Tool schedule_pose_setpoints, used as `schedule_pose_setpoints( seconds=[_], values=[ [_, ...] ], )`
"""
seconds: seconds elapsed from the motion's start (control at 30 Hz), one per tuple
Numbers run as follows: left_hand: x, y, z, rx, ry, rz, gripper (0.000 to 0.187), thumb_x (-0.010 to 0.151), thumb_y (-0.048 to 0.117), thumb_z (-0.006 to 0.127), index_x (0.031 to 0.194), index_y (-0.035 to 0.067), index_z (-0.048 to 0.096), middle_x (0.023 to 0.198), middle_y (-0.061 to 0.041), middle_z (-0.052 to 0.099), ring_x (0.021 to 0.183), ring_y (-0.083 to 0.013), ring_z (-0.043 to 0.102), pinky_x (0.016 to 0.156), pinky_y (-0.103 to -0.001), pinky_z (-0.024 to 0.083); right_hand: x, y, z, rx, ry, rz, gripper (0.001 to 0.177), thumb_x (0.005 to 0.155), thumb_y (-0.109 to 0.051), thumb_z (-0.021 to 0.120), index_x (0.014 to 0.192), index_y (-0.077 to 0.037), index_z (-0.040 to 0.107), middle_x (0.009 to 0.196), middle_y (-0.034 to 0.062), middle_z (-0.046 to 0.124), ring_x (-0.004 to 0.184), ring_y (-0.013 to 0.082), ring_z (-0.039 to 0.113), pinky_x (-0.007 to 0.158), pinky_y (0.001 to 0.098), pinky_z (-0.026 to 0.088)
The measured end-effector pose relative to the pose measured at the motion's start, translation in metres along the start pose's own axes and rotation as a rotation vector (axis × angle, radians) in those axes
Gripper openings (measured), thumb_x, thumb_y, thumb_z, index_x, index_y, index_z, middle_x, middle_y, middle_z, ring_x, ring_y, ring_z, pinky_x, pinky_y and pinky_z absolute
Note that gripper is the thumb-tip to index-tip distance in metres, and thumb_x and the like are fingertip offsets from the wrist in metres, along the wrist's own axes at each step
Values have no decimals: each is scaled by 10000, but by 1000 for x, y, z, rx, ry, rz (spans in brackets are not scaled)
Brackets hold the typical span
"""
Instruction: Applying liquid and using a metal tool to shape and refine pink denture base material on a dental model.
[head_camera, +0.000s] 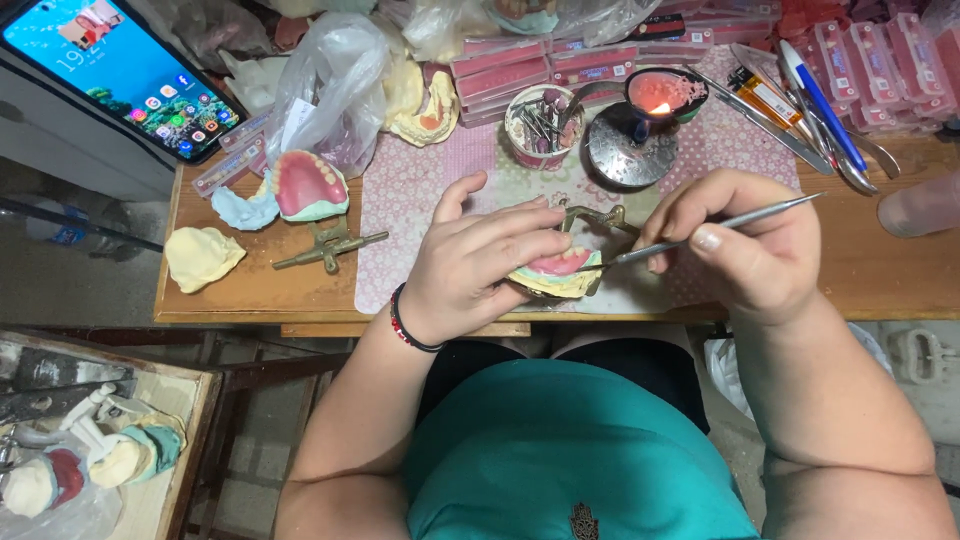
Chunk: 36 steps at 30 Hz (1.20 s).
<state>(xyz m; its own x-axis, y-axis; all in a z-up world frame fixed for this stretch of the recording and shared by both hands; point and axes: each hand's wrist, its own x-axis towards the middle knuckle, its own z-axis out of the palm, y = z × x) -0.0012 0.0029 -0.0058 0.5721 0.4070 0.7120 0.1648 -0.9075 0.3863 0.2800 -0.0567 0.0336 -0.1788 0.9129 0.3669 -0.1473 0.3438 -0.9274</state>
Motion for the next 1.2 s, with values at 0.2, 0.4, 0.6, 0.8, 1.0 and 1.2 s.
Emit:
schedule_pose_setpoints(
  seconds=[0.2, 0.4, 0.6, 0.8, 1.0, 1.2],
  values=[
    [3, 2, -3, -19, -8, -15, 245, 1043, 184, 647, 1285, 162, 686, 1331, -97, 736, 1232, -232, 744, 1188, -557, 313, 23, 10, -24, 66, 466, -86, 203, 1031, -286, 616, 1034, -86, 581, 876, 199, 689, 665, 218, 691, 578, 286, 575],
    [2, 2, -1, -65, -7, -67, 314, 1027, 303, 666, 1305, 157, 669, 1359, -118, 722, 1253, -243, 736, 1217, -559, 313, 26, 29, -39, 165, 683, 93, 267, 1035, -310, 661, 1128, -60, 646, 940, 192, 746, 731, 198, 759, 612, 250, 661],
    [0, 1, 0, -67, -14, -85, 374, 1007, 358, 691, 1313, 145, 663, 1383, -138, 705, 1258, -252, 732, 1221, -565, 321, 28, 31, -39, 116, 667, 124, 256, 1056, -315, 639, 1127, -70, 631, 942, 173, 744, 748, 185, 759, 633, 237, 660],
    [1, 0, -1, -51, -19, -75, 339, 1036, 340, 666, 1321, 157, 658, 1396, -128, 699, 1238, -250, 747, 1218, -555, 318, 29, 34, -41, 168, 676, 143, 239, 1046, -294, 640, 1114, -64, 630, 938, 182, 744, 747, 209, 764, 633, 259, 662],
    [0, -1, -2, -38, -32, -43, 308, 1017, 127, 649, 1323, 160, 659, 1405, -126, 695, 1240, -245, 751, 1212, -552, 309, 15, 25, -32, 286, 585, 73, 196, 1056, -227, 577, 1051, -42, 642, 853, 229, 695, 635, 267, 699, 537, 297, 594],
    [1, -1, -3, -37, -53, -23, 262, 1068, 205, 626, 1327, 176, 656, 1396, -119, 704, 1258, -244, 741, 1199, -553, 312, 7, 14, -1, 346, 109, 24, 179, 1048, -158, 569, 995, 1, 632, 802, 215, 692, 580, 228, 688, 541, 290, 592]
  ],
)
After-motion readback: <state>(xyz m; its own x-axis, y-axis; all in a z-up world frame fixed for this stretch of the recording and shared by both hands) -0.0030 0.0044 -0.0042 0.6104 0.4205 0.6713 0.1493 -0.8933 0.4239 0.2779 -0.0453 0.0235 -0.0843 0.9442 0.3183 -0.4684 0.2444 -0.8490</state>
